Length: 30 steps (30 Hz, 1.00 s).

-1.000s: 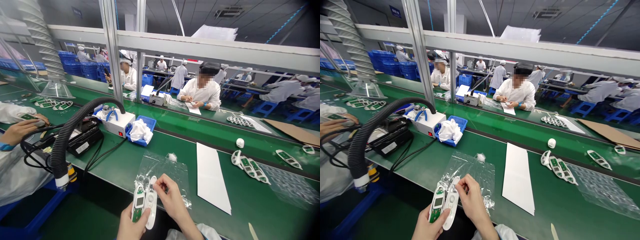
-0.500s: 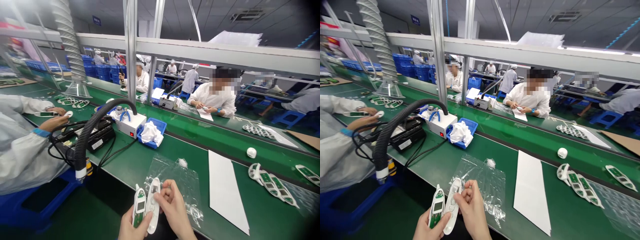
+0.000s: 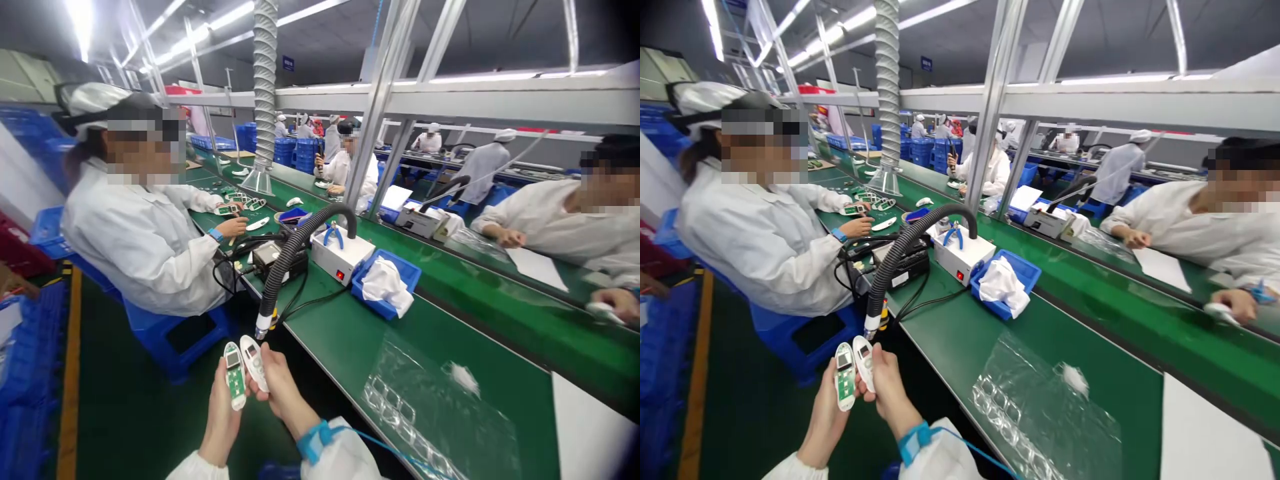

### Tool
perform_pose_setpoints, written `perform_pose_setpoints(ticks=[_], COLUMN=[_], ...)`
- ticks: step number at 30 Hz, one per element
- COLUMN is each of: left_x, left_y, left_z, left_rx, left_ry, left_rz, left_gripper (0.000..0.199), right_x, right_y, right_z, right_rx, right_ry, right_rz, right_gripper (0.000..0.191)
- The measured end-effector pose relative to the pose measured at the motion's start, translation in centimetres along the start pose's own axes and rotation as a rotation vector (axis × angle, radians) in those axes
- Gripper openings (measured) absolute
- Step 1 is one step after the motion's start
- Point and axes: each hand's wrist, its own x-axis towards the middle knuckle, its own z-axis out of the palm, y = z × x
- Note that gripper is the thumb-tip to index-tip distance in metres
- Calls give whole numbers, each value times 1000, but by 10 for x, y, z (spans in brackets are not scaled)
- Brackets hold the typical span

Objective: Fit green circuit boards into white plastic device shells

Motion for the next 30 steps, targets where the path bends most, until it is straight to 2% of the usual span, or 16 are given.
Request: perform_pose_setpoints(ticks=[2,4,8,11,13,18,20,23,27,30], left_x=[11,12,-1,-8,-6,4,4,2,0,-10], left_y=[7,6,-12,-21,-20,-8,-7,-9,-13,-17], left_z=[-2,4,23,31,28,12,10,18,33,35], left_rx=[-13,-5,44,53,38,-9,-16,-10,1,-12], left_ry=[47,28,-99,-133,-112,-28,-11,-34,-124,-157], left_rz=[28,37,-2,-27,-19,37,42,34,15,-12], left_gripper=[32,38,48,50,50,50,50,47,46,46], right_x=[13,14,-5,-13,-10,4,4,0,-4,-13], right_y=[4,5,1,-2,-3,1,2,-1,-9,-12], right_z=[15,15,-13,-25,-21,6,9,1,-14,-19], right_rx=[-1,5,17,16,2,-15,-16,-12,3,13], right_ry=[-11,8,81,114,119,90,84,102,132,124], right_rz=[5,-13,-75,-86,-69,-38,-37,-55,-98,-97], right_gripper=[63,62,61,58,56,47,45,46,47,54])
